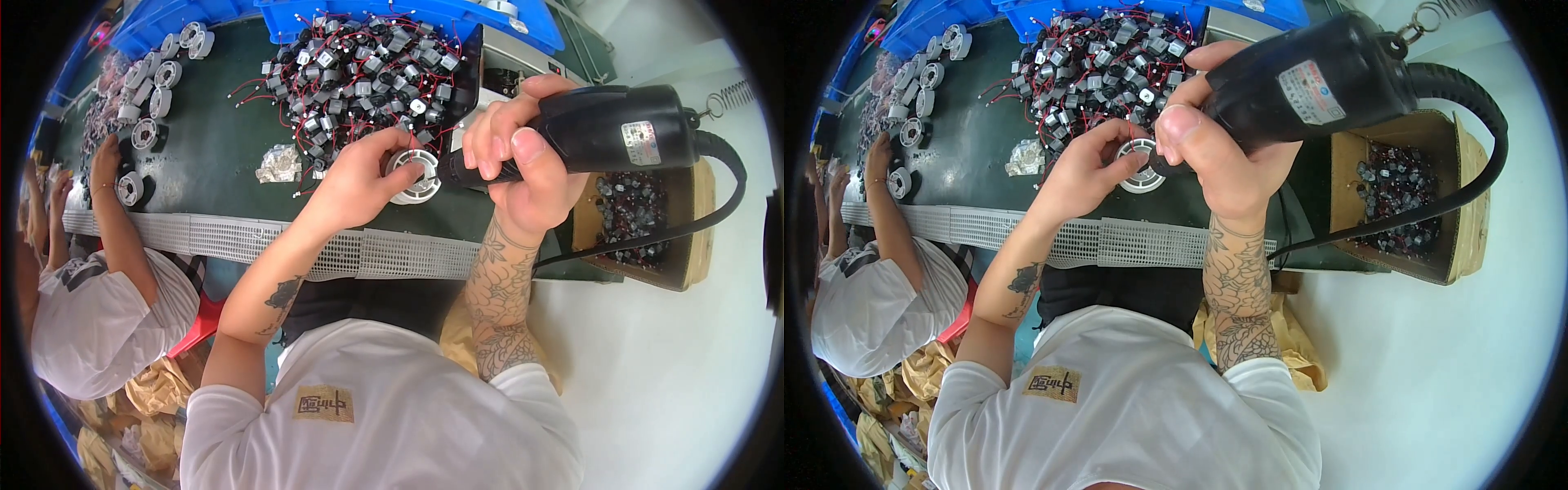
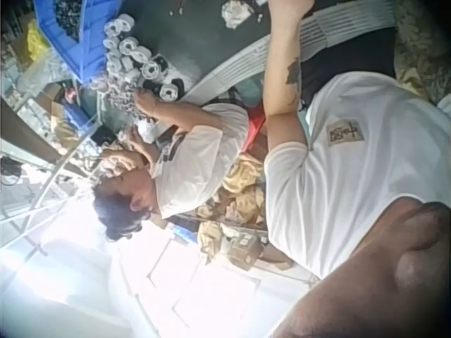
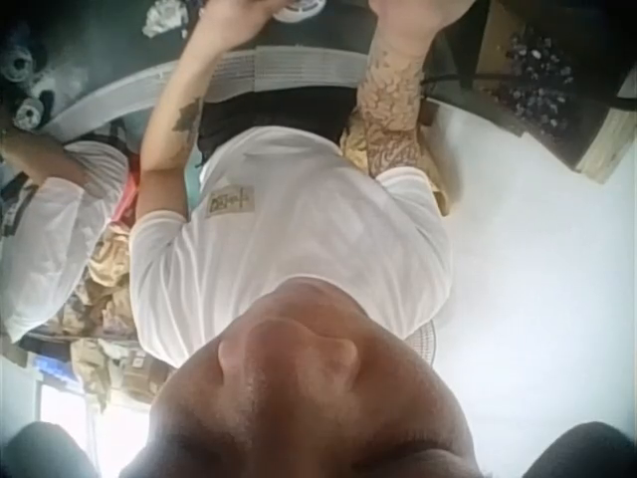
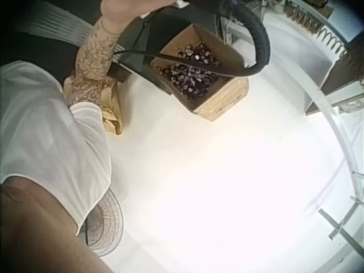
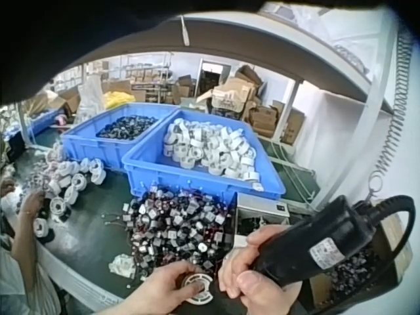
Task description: Assembling electronic motor components using an electric screwdriver on a factory production line.
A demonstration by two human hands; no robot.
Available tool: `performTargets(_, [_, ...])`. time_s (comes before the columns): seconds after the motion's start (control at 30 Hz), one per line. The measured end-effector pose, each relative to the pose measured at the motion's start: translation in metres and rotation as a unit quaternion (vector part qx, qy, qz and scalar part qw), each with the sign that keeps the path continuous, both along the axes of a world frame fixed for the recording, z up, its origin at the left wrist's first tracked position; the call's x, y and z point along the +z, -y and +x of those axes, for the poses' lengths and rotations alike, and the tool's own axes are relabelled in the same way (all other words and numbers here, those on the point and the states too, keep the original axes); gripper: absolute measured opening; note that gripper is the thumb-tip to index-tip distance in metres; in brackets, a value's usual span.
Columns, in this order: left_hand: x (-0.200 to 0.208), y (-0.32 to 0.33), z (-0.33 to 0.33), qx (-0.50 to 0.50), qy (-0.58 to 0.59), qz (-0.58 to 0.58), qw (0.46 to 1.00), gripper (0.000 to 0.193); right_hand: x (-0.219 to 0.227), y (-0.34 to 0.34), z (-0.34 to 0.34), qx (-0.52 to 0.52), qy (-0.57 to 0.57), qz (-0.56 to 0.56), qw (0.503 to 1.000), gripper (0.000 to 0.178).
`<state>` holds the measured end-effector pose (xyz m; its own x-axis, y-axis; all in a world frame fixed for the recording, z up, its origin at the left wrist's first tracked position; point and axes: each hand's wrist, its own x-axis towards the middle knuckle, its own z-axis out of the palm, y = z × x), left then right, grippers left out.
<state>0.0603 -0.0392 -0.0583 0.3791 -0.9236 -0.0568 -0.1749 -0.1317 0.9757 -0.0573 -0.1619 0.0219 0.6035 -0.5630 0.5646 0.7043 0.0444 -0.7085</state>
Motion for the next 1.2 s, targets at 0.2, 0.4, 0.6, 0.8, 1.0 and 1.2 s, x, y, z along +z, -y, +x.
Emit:
performTargets(0.2, [-0.002,0.000,-0.001,0.031,0.003,-0.022,0.999,0.025,0.001,-0.004,0.001,-0.020,-0.051,-0.050,0.997,0.037])
performTargets(0.4, [-0.007,0.001,-0.001,0.032,0.025,-0.068,0.997,0.026,-0.008,-0.001,0.007,-0.045,-0.069,-0.128,0.988,0.036])
performTargets(0.6, [-0.007,0.001,-0.004,0.035,0.024,-0.057,0.997,0.025,-0.007,-0.004,0.007,-0.050,-0.077,-0.136,0.987,0.035])
performTargets(0.8, [-0.001,-0.001,-0.004,0.043,-0.008,0.002,0.999,0.029,-0.003,-0.007,0.005,-0.061,-0.090,-0.141,0.984,0.036])
performTargets(1.0, [0.011,-0.017,-0.003,0.093,0.192,-0.112,0.971,0.054,0.012,0.025,-0.023,0.086,0.034,-0.072,0.993,0.053])
performTargets(1.2, [0.022,-0.025,-0.018,0.068,0.334,-0.138,0.930,0.062,0.011,0.037,-0.028,0.073,0.031,-0.011,0.997,0.060])
